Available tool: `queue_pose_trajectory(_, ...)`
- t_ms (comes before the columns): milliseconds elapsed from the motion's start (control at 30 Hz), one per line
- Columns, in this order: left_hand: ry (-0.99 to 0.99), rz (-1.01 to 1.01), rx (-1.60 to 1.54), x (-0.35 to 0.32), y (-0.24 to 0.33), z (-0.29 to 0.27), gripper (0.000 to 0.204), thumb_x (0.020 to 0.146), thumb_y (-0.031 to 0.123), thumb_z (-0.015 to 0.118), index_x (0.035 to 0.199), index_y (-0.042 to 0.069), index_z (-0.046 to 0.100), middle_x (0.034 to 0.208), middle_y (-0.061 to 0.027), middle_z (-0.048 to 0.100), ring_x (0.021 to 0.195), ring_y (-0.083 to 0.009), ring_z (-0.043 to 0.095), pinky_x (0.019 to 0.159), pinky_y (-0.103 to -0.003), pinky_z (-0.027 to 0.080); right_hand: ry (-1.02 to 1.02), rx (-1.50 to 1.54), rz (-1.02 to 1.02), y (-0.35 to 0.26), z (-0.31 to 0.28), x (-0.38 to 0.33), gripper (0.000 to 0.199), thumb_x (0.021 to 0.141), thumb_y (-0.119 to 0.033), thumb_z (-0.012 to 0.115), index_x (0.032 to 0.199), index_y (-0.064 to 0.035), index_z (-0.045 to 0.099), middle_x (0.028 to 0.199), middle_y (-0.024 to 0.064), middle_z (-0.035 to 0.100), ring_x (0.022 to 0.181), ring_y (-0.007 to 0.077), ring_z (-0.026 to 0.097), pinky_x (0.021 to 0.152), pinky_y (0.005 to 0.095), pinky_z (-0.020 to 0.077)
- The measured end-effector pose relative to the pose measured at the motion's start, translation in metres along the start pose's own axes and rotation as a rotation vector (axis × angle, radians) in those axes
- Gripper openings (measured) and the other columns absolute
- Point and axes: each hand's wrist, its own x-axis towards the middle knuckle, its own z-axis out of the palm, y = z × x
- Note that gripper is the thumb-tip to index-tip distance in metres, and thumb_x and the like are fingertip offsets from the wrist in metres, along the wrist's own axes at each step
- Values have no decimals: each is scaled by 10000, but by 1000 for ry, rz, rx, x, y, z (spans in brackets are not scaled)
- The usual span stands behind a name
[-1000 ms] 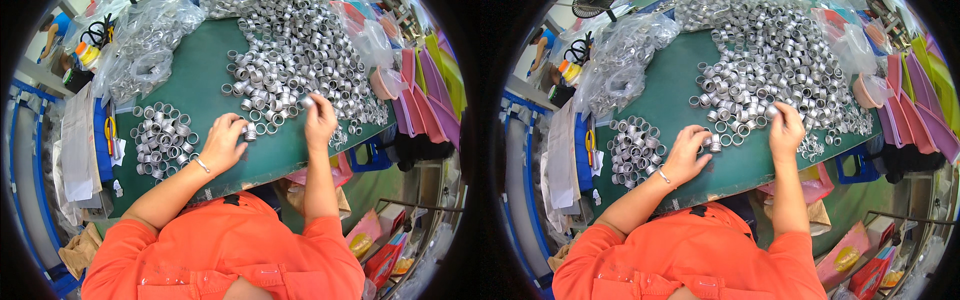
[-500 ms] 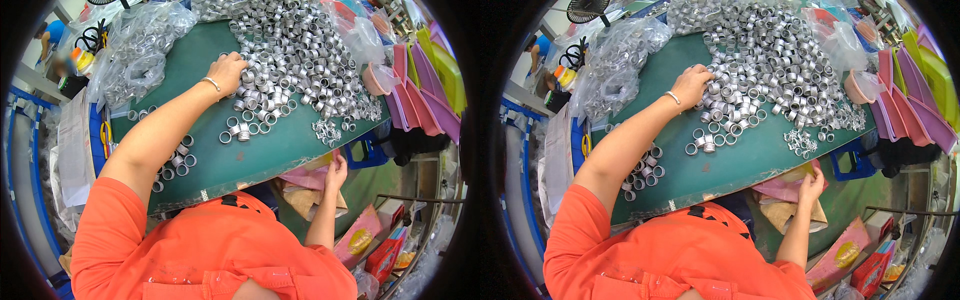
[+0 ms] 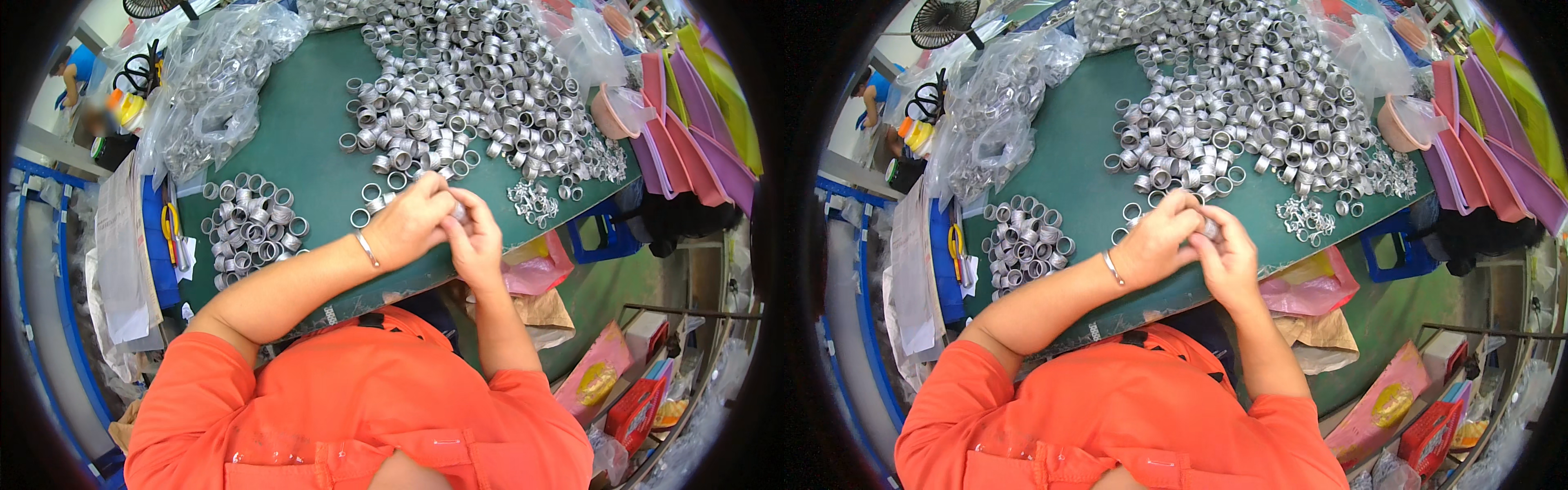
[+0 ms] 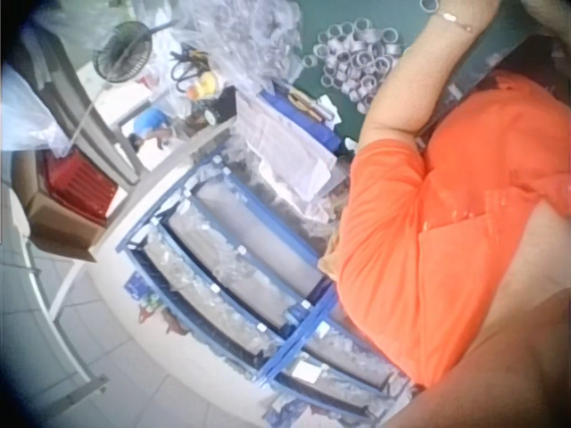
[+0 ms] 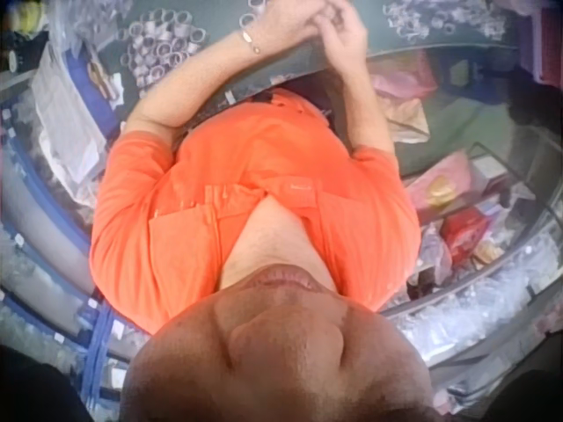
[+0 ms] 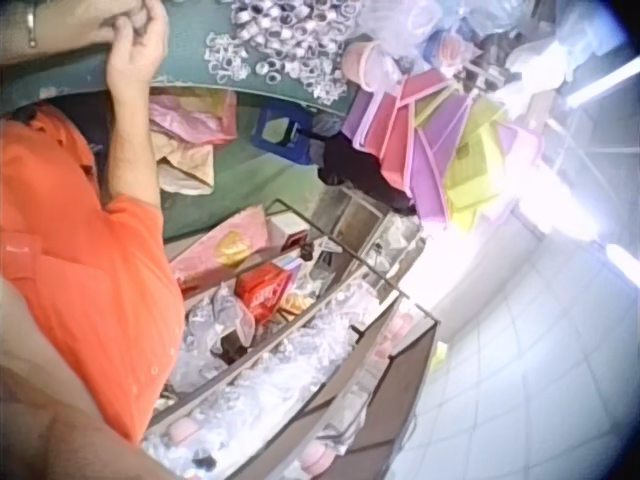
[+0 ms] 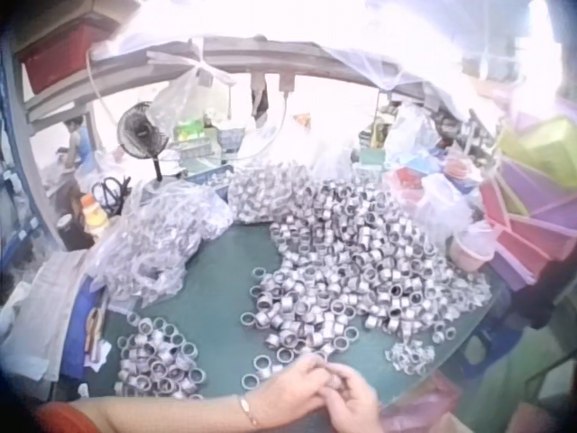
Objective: The person sorts metal fittings by hand, picking them up from a large pile and grouping them into smaller clusters on a green workbench.
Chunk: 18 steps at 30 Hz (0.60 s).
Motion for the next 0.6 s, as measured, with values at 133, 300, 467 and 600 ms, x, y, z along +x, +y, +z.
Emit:
queue_pose_trajectory(133, 48, -187, 13, -20, -1, -15, 249, 719, -12, 714, 914, 25, 562, 957, -111, 528, 803, -226, 607, 676, -320, 510, 534, -145, -134, 10, -61, -29, 261, 949, -102, 545, 1202, -61, 499, 973, 20, 542, 720, 61, 477, 604, 190, 426)
queue_pose_trajectory(300, 193, -345, 303, -18, -53, -42, 237, 749, -47, 654, 968, 17, 590, 972, -125, 560, 755, -239, 617, 679, -336, 501, 772, -569, 79, 81, -187, -71, 298, 949, -163, 548, 1199, -6, 511, 1010, 67, 567, 833, 138, 547, 763, 262, 466)
queue_pose_trajectory(467, 107, -385, 334, -10, -67, -38, 239, 766, -7, 649, 997, 24, 596, 958, -138, 584, 831, -311, 600, 735, -394, 497, 754, -1110, -197, 71, -168, -56, 308, 907, -141, 579, 1173, 9, 551, 1193, 156, 544, 1080, 259, 529, 958, 360, 414)
queue_pose_trajectory(600, 246, -448, 205, -11, -60, -35, 237, 786, 8, 646, 1016, 18, 591, 863, -126, 624, 740, -245, 627, 667, -353, 507, 530, -877, -346, 13, -86, -19, 179, 868, -41, 576, 1043, -11, 595, 1155, 140, 542, 1096, 268, 499, 964, 384, 389)
